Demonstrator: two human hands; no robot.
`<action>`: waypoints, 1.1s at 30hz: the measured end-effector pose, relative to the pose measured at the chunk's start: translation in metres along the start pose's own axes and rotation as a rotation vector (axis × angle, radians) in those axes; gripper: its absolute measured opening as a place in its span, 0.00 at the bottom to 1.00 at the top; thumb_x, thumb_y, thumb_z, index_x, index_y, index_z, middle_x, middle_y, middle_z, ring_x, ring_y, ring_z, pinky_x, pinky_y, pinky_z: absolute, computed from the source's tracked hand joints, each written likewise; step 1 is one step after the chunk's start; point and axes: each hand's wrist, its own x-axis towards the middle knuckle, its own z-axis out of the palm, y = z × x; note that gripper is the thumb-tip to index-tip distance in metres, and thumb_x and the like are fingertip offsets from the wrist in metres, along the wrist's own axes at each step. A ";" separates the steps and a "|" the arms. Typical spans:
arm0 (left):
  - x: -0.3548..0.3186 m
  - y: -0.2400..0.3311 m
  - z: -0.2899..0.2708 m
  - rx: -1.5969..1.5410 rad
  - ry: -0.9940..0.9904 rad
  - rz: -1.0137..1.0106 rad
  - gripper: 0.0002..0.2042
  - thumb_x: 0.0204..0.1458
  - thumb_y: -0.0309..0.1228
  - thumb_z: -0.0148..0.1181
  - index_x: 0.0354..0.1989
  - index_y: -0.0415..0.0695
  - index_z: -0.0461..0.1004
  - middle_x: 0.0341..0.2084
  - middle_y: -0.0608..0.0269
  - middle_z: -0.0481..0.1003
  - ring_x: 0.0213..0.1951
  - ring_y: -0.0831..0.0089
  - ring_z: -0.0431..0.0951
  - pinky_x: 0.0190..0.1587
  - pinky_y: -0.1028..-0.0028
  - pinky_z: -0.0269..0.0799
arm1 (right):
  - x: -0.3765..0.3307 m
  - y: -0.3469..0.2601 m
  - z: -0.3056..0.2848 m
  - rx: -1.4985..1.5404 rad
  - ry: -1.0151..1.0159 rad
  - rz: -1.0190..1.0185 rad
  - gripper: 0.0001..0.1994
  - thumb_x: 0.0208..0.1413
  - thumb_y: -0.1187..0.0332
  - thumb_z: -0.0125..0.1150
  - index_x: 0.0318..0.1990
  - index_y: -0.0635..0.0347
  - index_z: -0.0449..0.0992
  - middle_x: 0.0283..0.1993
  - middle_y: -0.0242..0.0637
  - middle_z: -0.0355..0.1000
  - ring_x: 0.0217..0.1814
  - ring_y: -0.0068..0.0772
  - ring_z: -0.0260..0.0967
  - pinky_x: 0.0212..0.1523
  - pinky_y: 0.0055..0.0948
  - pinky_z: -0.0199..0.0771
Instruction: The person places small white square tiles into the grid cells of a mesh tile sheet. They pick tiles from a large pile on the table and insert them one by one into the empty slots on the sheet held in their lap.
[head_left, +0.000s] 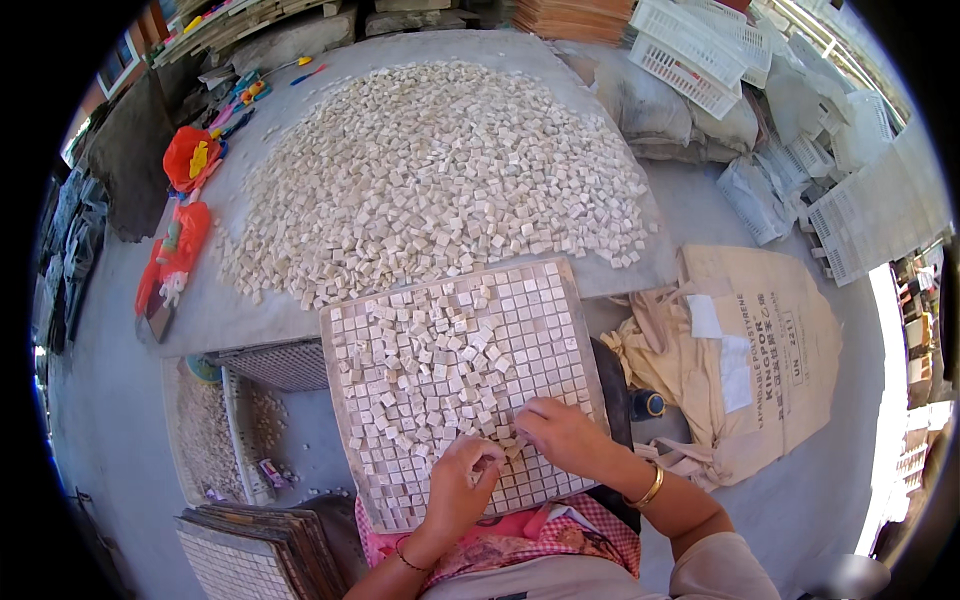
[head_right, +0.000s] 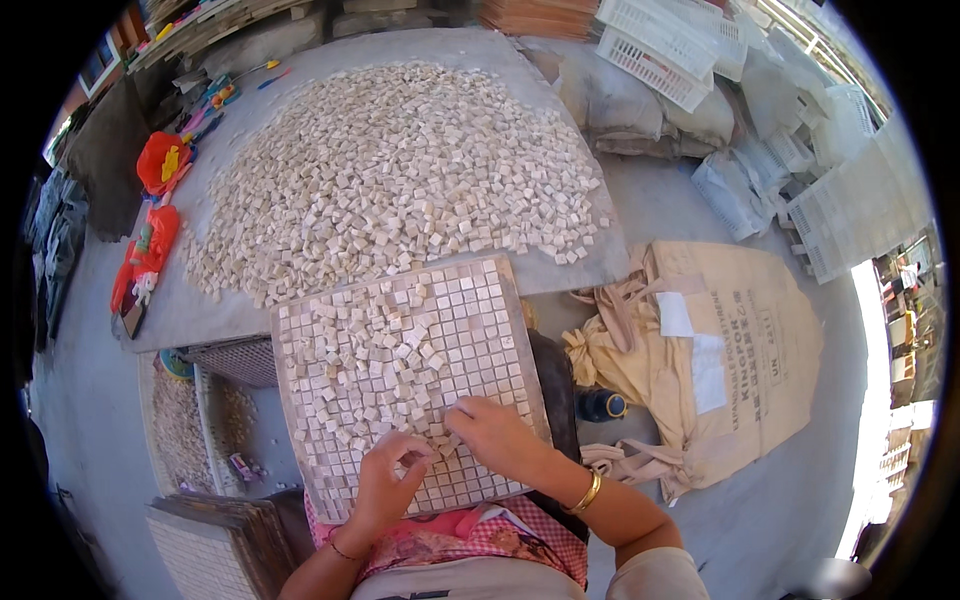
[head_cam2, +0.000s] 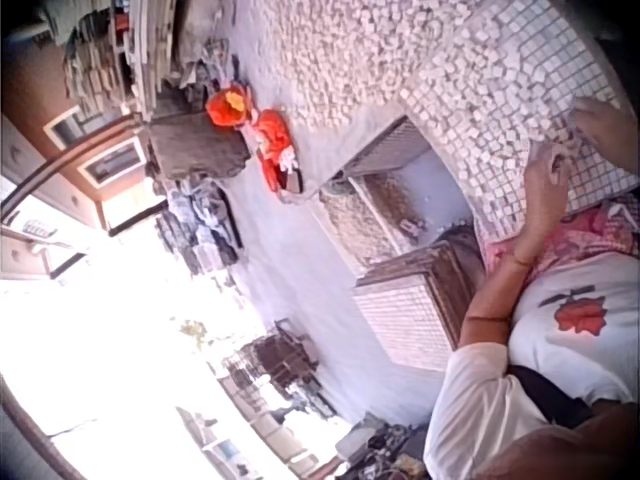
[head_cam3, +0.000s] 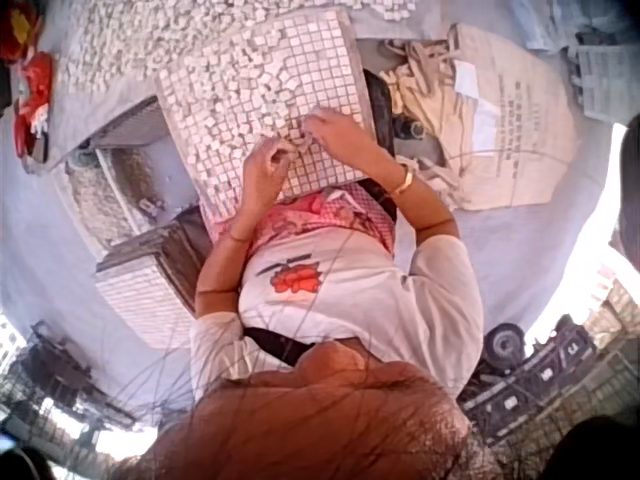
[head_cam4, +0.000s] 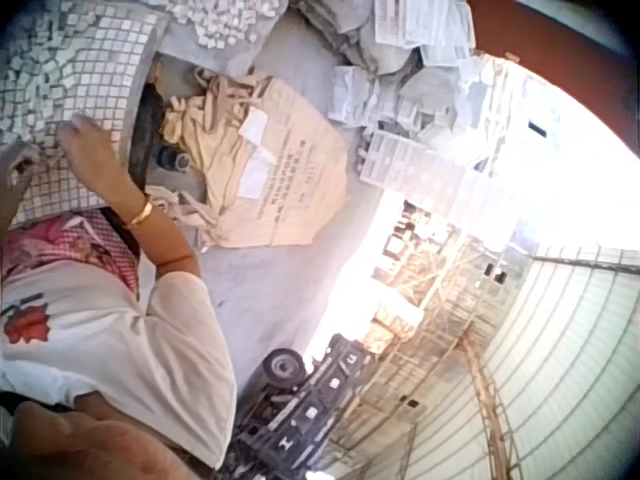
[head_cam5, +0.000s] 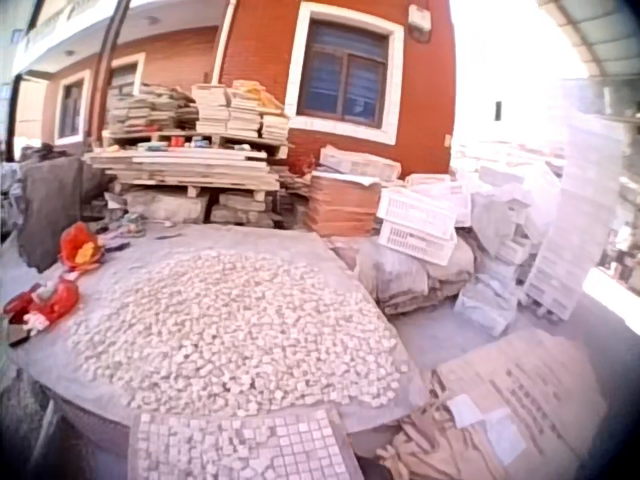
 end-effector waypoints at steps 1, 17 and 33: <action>0.000 0.001 0.004 0.088 -0.014 0.064 0.06 0.48 0.20 0.57 0.34 0.39 0.73 0.29 0.56 0.73 0.32 0.62 0.73 0.36 0.69 0.69 | -0.001 0.002 0.002 0.030 0.030 -0.019 0.06 0.49 0.74 0.56 0.36 0.61 0.69 0.34 0.39 0.66 0.34 0.40 0.68 0.34 0.34 0.71; 0.005 -0.008 0.015 0.623 -0.047 0.522 0.13 0.39 0.21 0.52 0.37 0.36 0.71 0.32 0.55 0.67 0.37 0.60 0.68 0.43 0.67 0.66 | -0.023 -0.014 0.018 0.049 0.157 0.169 0.09 0.48 0.73 0.62 0.38 0.59 0.73 0.32 0.40 0.69 0.31 0.42 0.70 0.30 0.34 0.69; 0.005 -0.005 0.020 0.636 -0.012 0.446 0.10 0.43 0.20 0.55 0.36 0.36 0.71 0.30 0.55 0.67 0.35 0.57 0.67 0.40 0.65 0.65 | 0.063 0.053 -0.064 0.096 0.240 0.149 0.04 0.49 0.73 0.57 0.31 0.63 0.73 0.31 0.44 0.69 0.33 0.47 0.68 0.37 0.38 0.67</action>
